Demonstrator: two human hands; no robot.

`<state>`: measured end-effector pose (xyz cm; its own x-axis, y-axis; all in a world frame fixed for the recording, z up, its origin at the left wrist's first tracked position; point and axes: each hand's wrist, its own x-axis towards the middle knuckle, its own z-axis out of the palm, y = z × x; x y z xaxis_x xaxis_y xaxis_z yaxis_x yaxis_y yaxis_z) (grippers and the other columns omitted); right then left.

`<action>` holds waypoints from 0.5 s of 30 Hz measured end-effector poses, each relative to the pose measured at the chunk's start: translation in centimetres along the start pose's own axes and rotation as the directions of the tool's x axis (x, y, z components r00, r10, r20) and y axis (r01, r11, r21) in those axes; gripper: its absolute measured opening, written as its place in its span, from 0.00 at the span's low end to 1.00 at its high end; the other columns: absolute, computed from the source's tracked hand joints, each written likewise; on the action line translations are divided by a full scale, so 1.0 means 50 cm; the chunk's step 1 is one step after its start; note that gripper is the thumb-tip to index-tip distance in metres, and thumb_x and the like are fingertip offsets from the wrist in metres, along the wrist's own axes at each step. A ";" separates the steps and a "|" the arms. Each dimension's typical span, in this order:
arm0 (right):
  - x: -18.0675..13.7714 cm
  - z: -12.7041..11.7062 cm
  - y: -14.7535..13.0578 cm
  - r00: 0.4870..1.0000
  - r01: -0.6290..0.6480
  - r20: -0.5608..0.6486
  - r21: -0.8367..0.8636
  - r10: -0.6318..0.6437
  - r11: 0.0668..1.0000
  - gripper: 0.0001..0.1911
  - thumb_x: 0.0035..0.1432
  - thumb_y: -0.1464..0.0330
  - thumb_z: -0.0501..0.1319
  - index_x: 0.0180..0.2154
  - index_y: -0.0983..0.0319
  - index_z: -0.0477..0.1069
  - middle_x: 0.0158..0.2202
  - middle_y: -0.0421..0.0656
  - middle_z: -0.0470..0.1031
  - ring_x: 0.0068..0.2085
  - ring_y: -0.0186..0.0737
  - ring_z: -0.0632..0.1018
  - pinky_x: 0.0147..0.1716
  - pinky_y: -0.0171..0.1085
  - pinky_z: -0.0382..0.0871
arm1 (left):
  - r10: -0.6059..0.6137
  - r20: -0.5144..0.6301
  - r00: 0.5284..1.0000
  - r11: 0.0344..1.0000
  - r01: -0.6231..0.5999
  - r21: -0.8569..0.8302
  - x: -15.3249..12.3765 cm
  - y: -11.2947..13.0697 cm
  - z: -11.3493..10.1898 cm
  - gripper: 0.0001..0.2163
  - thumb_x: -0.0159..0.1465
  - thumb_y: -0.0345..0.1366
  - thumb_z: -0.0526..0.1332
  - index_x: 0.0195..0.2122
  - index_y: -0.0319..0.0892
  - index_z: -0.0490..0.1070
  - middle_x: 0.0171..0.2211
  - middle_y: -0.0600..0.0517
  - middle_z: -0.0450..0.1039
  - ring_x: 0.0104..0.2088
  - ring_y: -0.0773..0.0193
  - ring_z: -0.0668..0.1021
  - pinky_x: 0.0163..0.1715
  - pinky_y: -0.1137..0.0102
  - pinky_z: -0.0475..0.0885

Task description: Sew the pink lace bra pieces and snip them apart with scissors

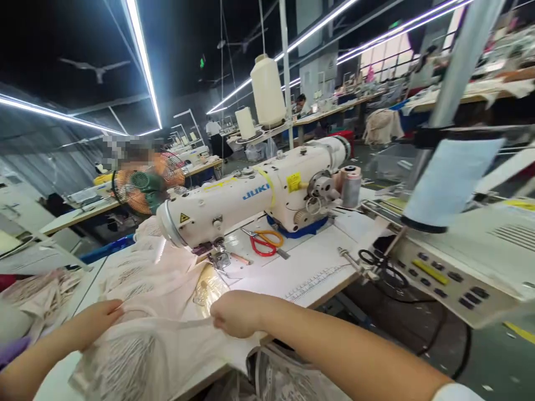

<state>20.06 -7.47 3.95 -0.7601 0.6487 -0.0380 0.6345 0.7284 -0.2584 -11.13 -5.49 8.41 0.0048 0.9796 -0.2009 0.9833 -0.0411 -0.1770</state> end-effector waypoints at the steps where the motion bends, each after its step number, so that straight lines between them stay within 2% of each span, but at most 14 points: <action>1: 0.024 0.019 0.002 0.999 -0.048 -0.021 -0.025 0.048 0.999 0.06 0.56 0.75 0.59 0.33 0.64 0.74 0.30 0.45 0.79 0.29 0.39 0.77 0.22 0.32 0.62 | -0.044 0.018 0.999 0.999 0.043 0.019 0.011 0.001 -0.019 0.14 0.63 0.29 0.50 0.25 0.40 0.72 0.28 0.50 0.76 0.32 0.58 0.79 0.32 0.67 0.73; 3: 0.070 0.050 0.000 0.987 -0.143 -0.086 -0.069 0.136 0.987 0.09 0.50 0.79 0.59 0.34 0.65 0.74 0.30 0.47 0.78 0.30 0.42 0.77 0.24 0.34 0.63 | -0.117 0.021 0.993 0.991 0.116 0.063 0.033 0.017 -0.047 0.09 0.59 0.29 0.54 0.25 0.38 0.71 0.30 0.44 0.76 0.33 0.51 0.79 0.33 0.60 0.72; 6: 0.120 0.067 -0.005 0.949 -0.239 -0.235 -0.113 0.208 0.964 0.11 0.52 0.81 0.56 0.34 0.65 0.73 0.34 0.50 0.76 0.39 0.47 0.75 0.34 0.41 0.65 | -0.111 -0.111 0.988 0.989 0.120 0.081 0.054 0.080 -0.049 0.06 0.57 0.28 0.55 0.33 0.36 0.70 0.38 0.37 0.72 0.39 0.45 0.77 0.35 0.55 0.70; 8: 0.136 0.070 -0.006 0.915 -0.288 -0.328 -0.128 0.234 0.949 0.12 0.56 0.81 0.52 0.35 0.65 0.72 0.37 0.52 0.74 0.43 0.50 0.73 0.39 0.45 0.64 | -0.029 -0.164 0.986 0.998 0.036 0.045 0.067 0.141 -0.029 0.09 0.59 0.27 0.52 0.37 0.36 0.69 0.41 0.37 0.70 0.39 0.48 0.77 0.36 0.58 0.70; 12: 0.141 0.102 -0.012 0.881 -0.349 -0.385 -0.137 0.275 0.927 0.12 0.56 0.81 0.51 0.34 0.65 0.71 0.31 0.52 0.73 0.35 0.49 0.74 0.33 0.44 0.66 | 0.180 -0.225 0.958 0.975 -0.204 -0.089 0.115 0.246 0.028 0.13 0.60 0.27 0.53 0.45 0.43 0.67 0.48 0.46 0.68 0.42 0.58 0.76 0.39 0.69 0.69; 15: 0.137 0.147 -0.025 0.888 -0.330 -0.388 -0.162 0.247 0.930 0.11 0.56 0.79 0.53 0.39 0.66 0.71 0.35 0.53 0.73 0.37 0.51 0.75 0.32 0.45 0.68 | 0.181 -0.291 0.939 0.954 -0.240 -0.182 0.164 0.275 0.062 0.10 0.63 0.31 0.53 0.45 0.41 0.68 0.47 0.45 0.69 0.44 0.57 0.75 0.42 0.68 0.68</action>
<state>13.04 -5.58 -3.10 -0.4639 0.8414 0.2772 0.8635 0.4994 -0.0710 1.88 1.35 1.36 0.2350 0.9702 0.0597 0.9696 -0.2383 0.0551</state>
